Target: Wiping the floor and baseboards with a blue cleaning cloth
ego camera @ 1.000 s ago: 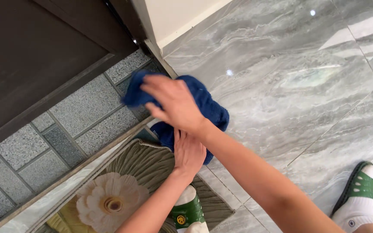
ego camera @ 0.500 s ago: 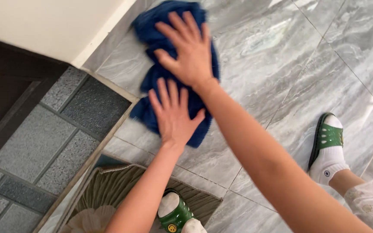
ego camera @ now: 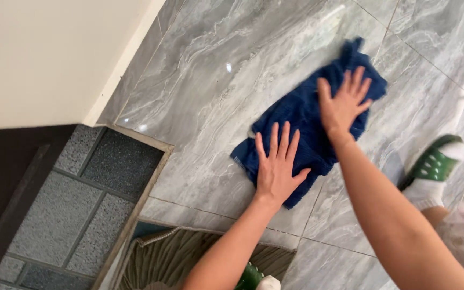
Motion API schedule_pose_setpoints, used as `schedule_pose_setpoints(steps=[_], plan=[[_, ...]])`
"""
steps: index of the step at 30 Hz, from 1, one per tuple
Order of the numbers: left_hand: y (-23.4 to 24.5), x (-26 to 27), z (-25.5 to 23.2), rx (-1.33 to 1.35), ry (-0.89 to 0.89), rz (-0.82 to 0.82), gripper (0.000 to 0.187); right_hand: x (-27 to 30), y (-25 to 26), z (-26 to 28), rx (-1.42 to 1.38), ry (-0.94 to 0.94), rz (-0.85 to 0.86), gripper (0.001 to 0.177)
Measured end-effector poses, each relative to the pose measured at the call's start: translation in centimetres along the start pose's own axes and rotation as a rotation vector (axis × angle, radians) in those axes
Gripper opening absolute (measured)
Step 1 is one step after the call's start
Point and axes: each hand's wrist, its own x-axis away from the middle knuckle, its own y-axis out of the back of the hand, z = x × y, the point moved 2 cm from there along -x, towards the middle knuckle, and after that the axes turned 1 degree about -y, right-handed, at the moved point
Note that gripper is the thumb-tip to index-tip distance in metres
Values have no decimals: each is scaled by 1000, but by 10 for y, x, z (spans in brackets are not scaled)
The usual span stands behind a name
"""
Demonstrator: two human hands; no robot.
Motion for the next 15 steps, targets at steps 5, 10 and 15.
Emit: schedule_pose_setpoints(steps=[5, 10, 15], plan=[[20, 20, 42, 2, 243, 18, 102, 42, 10, 166, -50, 346, 12, 80], [35, 12, 82, -93, 394, -203, 105, 37, 9, 269, -155, 810, 9, 79], [42, -66, 91, -150, 331, -122, 112, -45, -18, 280, -205, 673, -87, 81]])
